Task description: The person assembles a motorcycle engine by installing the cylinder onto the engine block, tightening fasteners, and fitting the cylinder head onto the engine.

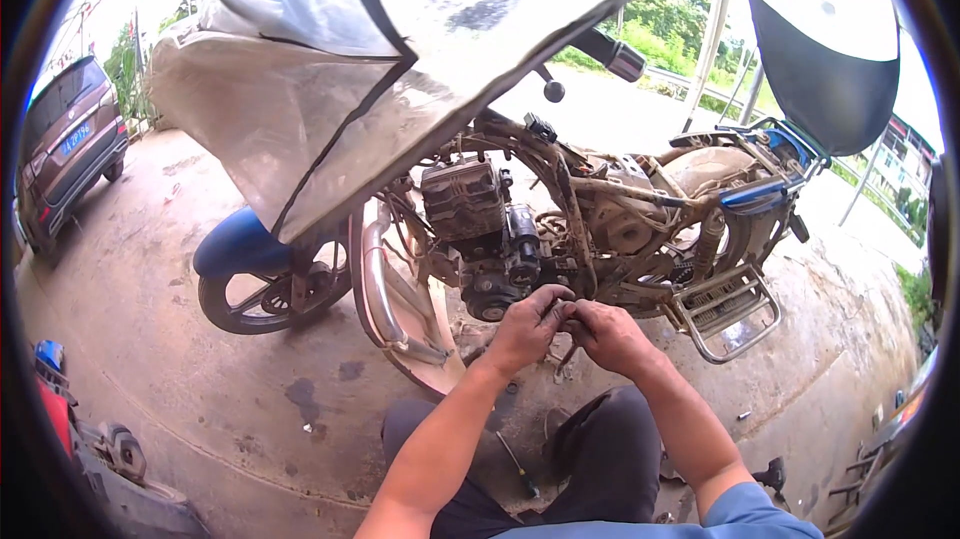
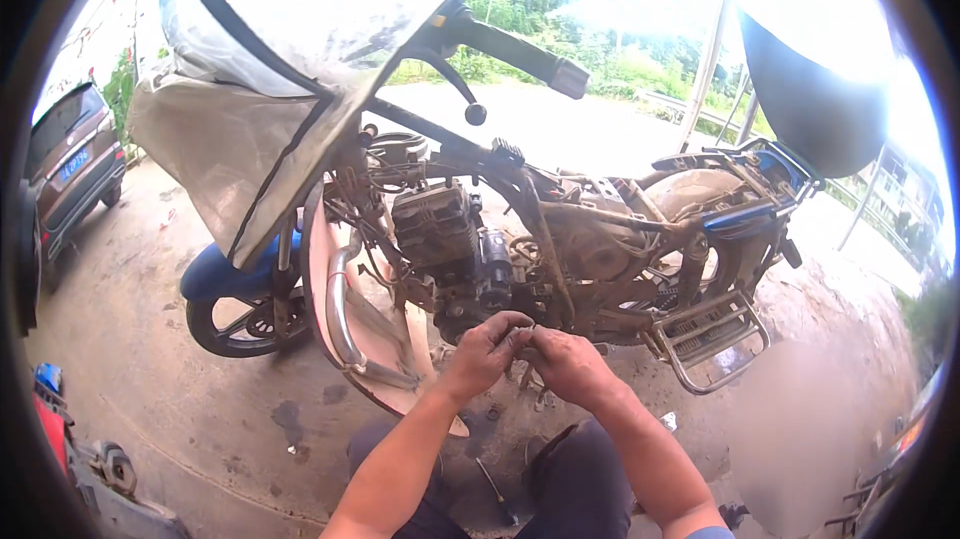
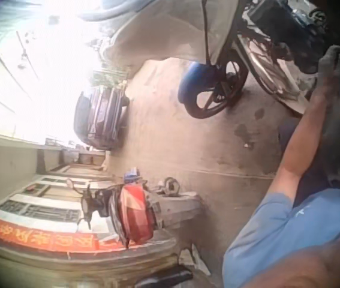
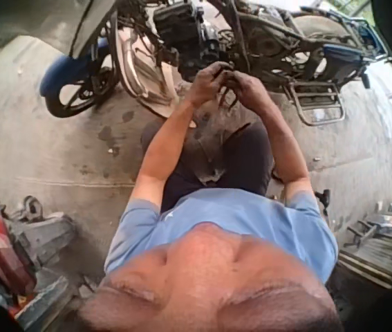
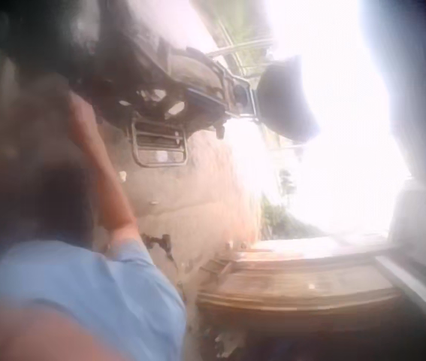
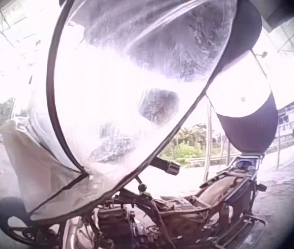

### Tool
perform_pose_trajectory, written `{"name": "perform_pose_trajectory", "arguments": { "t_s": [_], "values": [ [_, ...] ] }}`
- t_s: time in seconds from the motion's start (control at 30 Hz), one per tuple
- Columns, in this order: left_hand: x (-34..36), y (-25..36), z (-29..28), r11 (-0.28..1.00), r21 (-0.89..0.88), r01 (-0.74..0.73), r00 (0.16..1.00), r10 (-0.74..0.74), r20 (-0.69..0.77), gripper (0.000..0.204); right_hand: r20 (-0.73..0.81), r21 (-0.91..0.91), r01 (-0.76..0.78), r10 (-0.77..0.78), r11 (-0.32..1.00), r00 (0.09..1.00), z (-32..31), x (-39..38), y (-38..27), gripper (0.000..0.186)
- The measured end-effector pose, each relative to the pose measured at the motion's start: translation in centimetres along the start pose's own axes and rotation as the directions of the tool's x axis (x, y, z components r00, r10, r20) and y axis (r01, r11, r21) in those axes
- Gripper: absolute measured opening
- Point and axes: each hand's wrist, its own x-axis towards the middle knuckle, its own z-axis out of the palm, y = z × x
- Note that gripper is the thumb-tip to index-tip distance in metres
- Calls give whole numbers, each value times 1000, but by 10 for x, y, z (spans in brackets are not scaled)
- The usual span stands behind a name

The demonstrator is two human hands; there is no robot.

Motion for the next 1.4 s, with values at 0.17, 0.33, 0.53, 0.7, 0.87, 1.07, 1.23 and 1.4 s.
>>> {"name": "perform_pose_trajectory", "arguments": {
  "t_s": [0.17, 0.33, 0.53, 0.7, 0.87, 1.07, 1.23, 1.4],
  "values": [
    [10, -16, -62, 991, -107, 76, 988, -89, -124, 18, 99, 47, 72, -76, 996, 992, 18, 50, -20, 14],
    [12, -18, -79, 975, 70, 209, 920, -172, -352, 46, 41, -379, 253, -256, 890, 966, 25, 76, -8, 10],
    [10, -18, -79, 944, 238, 227, 900, -109, -422, 56, 54, -577, 216, -228, 788, 972, -10, 163, 50, 11],
    [-3, -30, -84, 876, 448, 179, 932, -4, -363, 26, 183, -668, 230, -143, 708, 973, -2, 233, 45, 20],
    [-4, -22, -91, 859, 468, 209, 954, -74, -290, 22, 190, -685, 316, -257, 657, 948, 16, 255, 93, 33],
    [-5, -33, -92, 829, 531, 176, 969, -49, -244, 23, 124, -605, 428, -451, 671, 884, 4, 262, 110, 50],
    [-14, -38, -96, 767, 628, 131, 988, -48, -148, 21, 175, -570, 501, -499, 652, 849, 5, 261, 102, 42],
    [-14, -39, -100, 709, 700, 86, 996, -44, -78, 16, 54, -751, 11, 44, 660, 998, 80, 245, 32, 32]
  ]
}}
